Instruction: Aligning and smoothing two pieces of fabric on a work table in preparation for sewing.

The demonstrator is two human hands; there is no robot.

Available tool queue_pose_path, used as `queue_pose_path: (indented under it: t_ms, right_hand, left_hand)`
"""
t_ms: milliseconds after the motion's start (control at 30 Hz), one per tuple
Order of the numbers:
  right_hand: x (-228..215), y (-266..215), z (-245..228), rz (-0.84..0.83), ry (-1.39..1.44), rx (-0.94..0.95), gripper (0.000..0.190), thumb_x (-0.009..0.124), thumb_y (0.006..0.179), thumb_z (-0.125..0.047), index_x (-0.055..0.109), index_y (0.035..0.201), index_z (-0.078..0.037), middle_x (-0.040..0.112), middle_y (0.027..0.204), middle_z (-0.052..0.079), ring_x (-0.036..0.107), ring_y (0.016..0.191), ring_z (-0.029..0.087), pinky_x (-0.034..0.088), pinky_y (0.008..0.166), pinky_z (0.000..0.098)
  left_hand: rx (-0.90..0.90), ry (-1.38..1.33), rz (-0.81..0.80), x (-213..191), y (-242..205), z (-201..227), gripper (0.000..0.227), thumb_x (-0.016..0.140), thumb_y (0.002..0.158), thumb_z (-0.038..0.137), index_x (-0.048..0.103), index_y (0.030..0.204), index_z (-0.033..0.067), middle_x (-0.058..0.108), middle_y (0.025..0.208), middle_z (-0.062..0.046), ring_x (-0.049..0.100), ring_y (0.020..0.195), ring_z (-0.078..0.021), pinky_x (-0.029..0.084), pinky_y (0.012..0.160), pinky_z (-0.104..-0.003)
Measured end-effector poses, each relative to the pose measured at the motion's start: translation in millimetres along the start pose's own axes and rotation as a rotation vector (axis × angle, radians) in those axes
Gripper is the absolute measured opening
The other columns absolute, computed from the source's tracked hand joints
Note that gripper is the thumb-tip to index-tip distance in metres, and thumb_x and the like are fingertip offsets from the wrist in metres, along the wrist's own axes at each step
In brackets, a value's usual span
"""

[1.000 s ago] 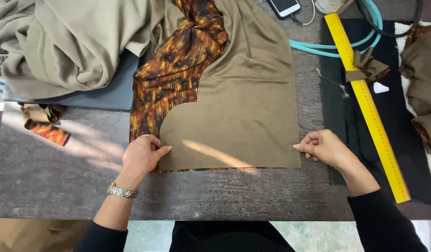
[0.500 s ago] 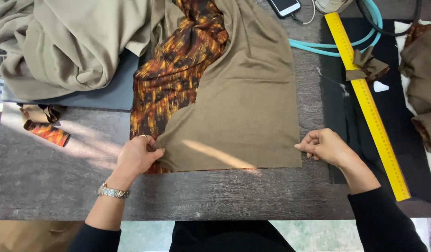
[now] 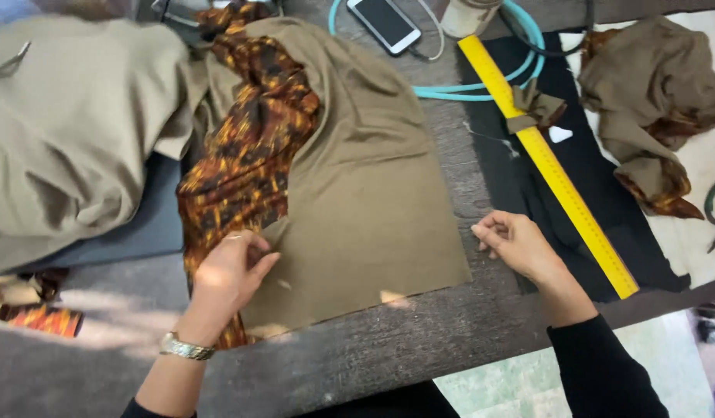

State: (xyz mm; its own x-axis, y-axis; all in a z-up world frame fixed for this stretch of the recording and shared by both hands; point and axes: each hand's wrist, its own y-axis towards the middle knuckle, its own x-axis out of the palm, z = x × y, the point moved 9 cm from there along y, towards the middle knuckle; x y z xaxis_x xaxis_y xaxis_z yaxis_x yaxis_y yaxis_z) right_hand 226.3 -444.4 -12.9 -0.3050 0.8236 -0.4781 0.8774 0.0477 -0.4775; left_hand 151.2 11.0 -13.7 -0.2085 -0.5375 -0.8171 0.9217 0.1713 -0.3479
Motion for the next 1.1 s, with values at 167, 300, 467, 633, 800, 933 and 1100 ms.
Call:
queue_pose_path:
  t_ms: [167,300,467,633,800,933,1100]
  right_hand:
    - [-5,2,-9,0.067,0.019,-0.056,0.014,0.063,0.093,-0.011,0.069,0.093,0.002,0.069,0.069,0.016,0.061,0.051,0.019,0.051,0.053,0.0292]
    - [-8,18,-21,0.041,0.004,-0.083,0.014,0.062,0.094,-0.011,0.070,0.093,0.000,0.070,0.069,0.015,0.063,0.051,0.017,0.052,0.053,0.0286]
    - [-10,50,-41,-0.046,0.028,-0.123,0.016,0.061,0.094,-0.011,0.068,0.099,0.003,0.067,0.071,0.015,0.061,0.053,0.019,0.049,0.055,0.0297]
    - [-3,104,-57,-0.140,-0.029,-0.226,0.014,0.064,0.090,-0.014,0.068,0.096,-0.002,0.068,0.066,0.010,0.061,0.048,0.015,0.049,0.053,0.0275]
    - [8,132,-92,-0.207,-0.144,-0.303,0.014,0.065,0.088,-0.014,0.068,0.096,-0.003,0.069,0.065,0.007,0.061,0.043,0.014,0.048,0.050,0.0255]
    - [20,145,-97,-0.269,-0.200,-0.312,0.014,0.069,0.082,-0.014,0.068,0.092,-0.004,0.067,0.063,0.005,0.059,0.039,0.012,0.047,0.045,0.0242]
    - [30,153,-97,-0.292,-0.218,-0.351,0.010,0.071,0.080,-0.013,0.068,0.085,-0.005,0.064,0.059,0.003,0.057,0.036,0.011,0.044,0.041,0.0218]
  left_hand:
    - [0.159,0.014,-0.060,22,18,77,0.021,0.069,0.083,0.035,0.064,0.098,0.0202,0.065,0.090,-0.003,0.066,0.097,-0.0262,0.054,0.081,-0.041]
    - [0.122,-0.002,0.030,9,27,83,0.024,0.071,0.083,0.031,0.065,0.099,0.0149,0.065,0.091,-0.008,0.066,0.098,-0.0289,0.053,0.084,-0.043]
    - [-0.188,0.139,0.220,10,34,-9,0.056,0.080,0.067,0.056,0.057,0.102,0.0191,0.056,0.106,-0.007,0.059,0.108,-0.0341,0.051,0.088,-0.051]
    - [-0.227,0.103,0.242,18,25,23,0.046,0.083,0.066,0.053,0.065,0.091,0.0186,0.060,0.097,-0.004,0.060,0.105,-0.0323,0.049,0.089,-0.051]
    - [-0.223,0.139,0.284,26,24,19,0.029,0.078,0.073,0.052,0.070,0.077,0.0250,0.064,0.089,-0.003,0.063,0.099,-0.0306,0.048,0.087,-0.048]
    - [-0.243,-0.061,0.304,27,18,4,0.030,0.079,0.075,0.047,0.071,0.078,0.0182,0.066,0.086,-0.010,0.065,0.096,-0.0336,0.050,0.082,-0.046]
    - [-0.279,-0.066,0.314,28,17,-3,0.027,0.079,0.075,0.041,0.072,0.080,0.0159,0.066,0.086,-0.013,0.065,0.093,-0.0341,0.052,0.080,-0.044]
